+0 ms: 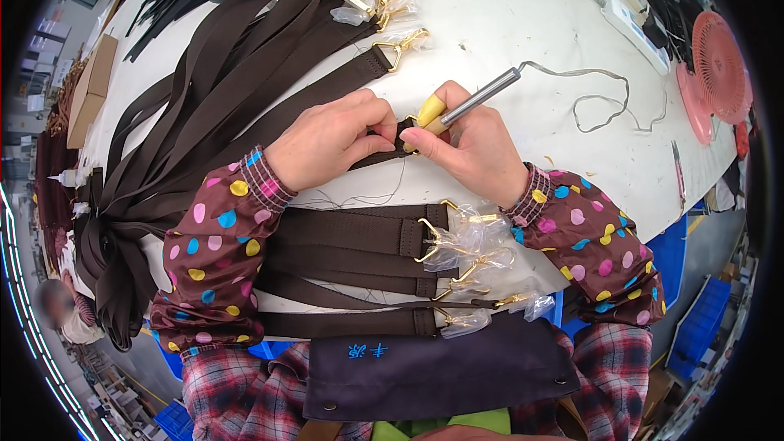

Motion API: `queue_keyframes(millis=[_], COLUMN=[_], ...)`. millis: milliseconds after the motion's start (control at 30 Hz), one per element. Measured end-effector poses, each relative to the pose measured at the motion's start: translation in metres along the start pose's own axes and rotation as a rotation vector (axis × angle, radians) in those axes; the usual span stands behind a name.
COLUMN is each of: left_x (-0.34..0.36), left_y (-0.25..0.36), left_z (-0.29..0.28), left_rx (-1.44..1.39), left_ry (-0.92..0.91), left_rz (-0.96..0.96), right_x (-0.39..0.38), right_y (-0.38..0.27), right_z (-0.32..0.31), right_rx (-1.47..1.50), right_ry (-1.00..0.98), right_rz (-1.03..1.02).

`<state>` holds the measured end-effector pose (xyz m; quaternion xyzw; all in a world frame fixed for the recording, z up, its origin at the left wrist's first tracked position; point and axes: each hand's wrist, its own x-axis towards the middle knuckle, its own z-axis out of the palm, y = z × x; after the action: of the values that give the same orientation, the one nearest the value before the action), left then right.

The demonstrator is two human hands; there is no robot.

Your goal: The recorder uses a heated tool to burnish and finish the ends of leather straps near the metal buckles.

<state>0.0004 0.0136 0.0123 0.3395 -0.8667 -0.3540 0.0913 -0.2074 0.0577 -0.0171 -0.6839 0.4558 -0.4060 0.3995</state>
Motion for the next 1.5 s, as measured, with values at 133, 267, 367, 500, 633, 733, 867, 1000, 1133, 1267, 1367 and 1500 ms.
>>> queue_keyframes(millis=[133,267,367,500,633,733,867,1000,1133,1267,1367,1500], left_x=[-0.001,-0.001,0.0,0.001,-0.002,-0.002,-0.002,-0.002,-0.002,-0.002,-0.001,-0.006], left_y=[0.001,0.0,0.004,0.007,0.006,0.007,0.008,0.001,0.003,0.008,0.009,-0.003], left_z=[0.0,0.001,0.002,0.003,0.007,0.007,0.007,0.01,0.01,0.008,0.007,0.005], left_rx=[-0.006,-0.102,-0.263,-0.345,-0.309,-0.286,-0.283,-0.259,-0.26,-0.27,-0.308,-0.022], left_ry=[0.001,0.053,0.096,0.123,0.172,0.181,0.186,0.194,0.198,0.202,0.213,0.279], left_rz=[-0.019,-0.079,-0.233,-0.358,-0.278,-0.263,-0.264,-0.197,-0.189,-0.252,-0.293,-0.162], right_x=[0.0,0.001,0.007,0.016,0.016,0.016,0.017,0.016,0.016,0.016,0.015,0.017], right_y=[-0.002,-0.003,-0.004,-0.002,-0.002,-0.004,-0.004,-0.002,-0.003,-0.004,-0.004,0.002], right_z=[-0.002,0.0,-0.001,-0.002,0.001,0.001,0.001,0.001,0.001,0.001,0.001,0.003], right_rx=[-0.02,-0.013,0.046,-0.043,-0.09,-0.122,-0.124,-0.147,-0.157,-0.161,-0.143,0.071], right_ry=[-0.004,-0.027,0.075,0.101,0.098,0.092,0.084,0.078,0.077,0.075,0.078,0.126], right_rz=[-0.014,0.045,-0.001,-0.019,-0.011,-0.009,-0.008,-0.007,-0.008,-0.002,0.007,0.038])
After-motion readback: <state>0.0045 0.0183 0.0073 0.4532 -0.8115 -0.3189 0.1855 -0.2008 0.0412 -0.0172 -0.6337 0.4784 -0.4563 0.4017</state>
